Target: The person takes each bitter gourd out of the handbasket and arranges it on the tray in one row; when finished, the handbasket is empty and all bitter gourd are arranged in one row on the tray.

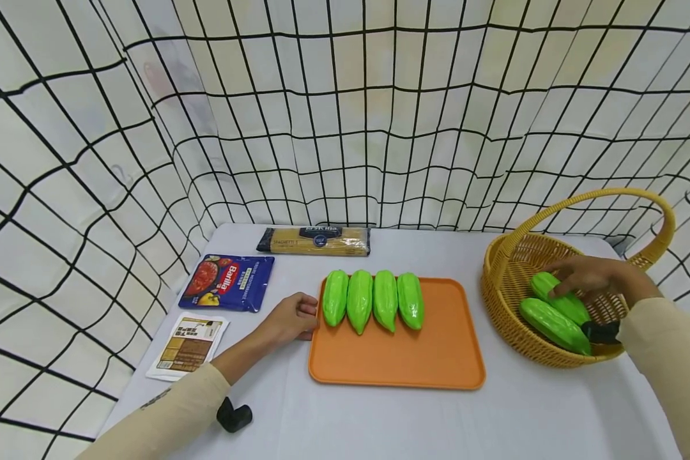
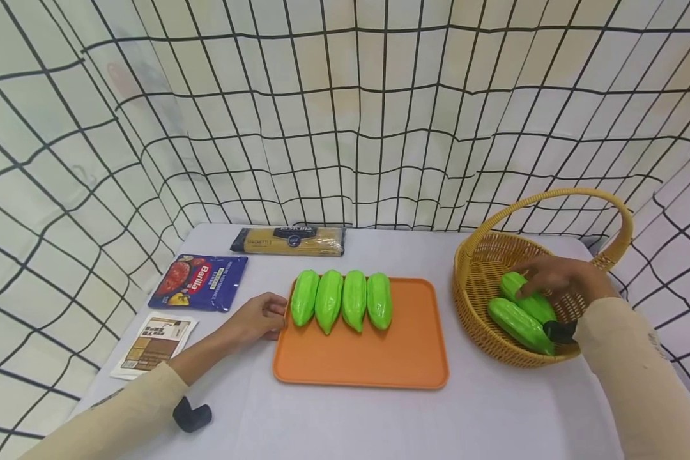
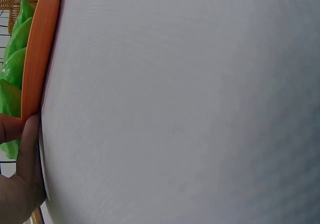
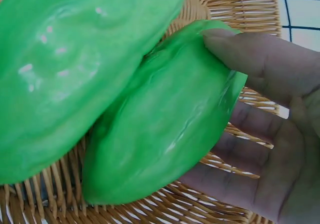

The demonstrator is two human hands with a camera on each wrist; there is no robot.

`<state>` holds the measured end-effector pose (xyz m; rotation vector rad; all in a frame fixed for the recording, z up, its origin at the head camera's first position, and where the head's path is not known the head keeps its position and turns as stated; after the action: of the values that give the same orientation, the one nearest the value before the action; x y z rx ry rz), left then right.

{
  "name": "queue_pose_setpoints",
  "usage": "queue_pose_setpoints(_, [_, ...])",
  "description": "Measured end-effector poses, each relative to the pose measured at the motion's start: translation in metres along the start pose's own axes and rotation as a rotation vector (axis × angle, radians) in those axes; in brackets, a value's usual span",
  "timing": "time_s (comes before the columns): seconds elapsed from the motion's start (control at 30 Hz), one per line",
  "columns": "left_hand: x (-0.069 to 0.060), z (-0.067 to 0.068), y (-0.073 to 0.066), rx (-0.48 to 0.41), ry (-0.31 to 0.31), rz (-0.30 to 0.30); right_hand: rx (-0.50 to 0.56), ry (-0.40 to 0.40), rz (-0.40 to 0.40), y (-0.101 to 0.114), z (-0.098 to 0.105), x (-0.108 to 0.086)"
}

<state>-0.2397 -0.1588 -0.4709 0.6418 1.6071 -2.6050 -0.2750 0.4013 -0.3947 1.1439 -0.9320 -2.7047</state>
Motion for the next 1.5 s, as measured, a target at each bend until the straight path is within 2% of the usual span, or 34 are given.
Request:
queue_pose_setpoints(0.2, [0.001,0.000,0.000,0.006,-0.006,0.005,0.007,-0.023,0.047,0.007,0.002,-0.005])
queue_pose_setpoints(0.43, [0.001,0.000,0.000,0.004,-0.007,-0.001,-0.062,-0.096,0.094,0.016,0.004,-0.013])
queue_pose_setpoints(0.57, [0.001,0.000,0.000,0.006,-0.006,0.003,-0.078,-0.114,0.096,0.019,0.006,-0.016])
queue_pose_setpoints(0.87, [-0.002,-0.001,-0.001,0.002,0.003,0.004,-0.038,-0.133,0.140,0.026,0.004,-0.026])
queue_pose_setpoints(1.13, [0.000,0.000,-0.001,0.002,0.000,0.010,-0.084,-0.189,0.187,0.031,0.003,-0.037])
queue_pose_setpoints(1.5, [0.002,0.000,0.001,0.007,-0.008,0.027,-0.044,-0.187,0.226,0.043,-0.011,-0.052])
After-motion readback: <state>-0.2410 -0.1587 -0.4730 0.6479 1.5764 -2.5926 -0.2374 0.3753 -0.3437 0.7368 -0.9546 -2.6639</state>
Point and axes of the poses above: each hand's wrist, its own x-axis towards the middle knuckle, its own z-axis out of the back of the hand, y = z × x, the point moved 5 cm from there along x, towards the middle knuckle, and after that the axes turned 3 degrees about x, right-handed, at the moved point
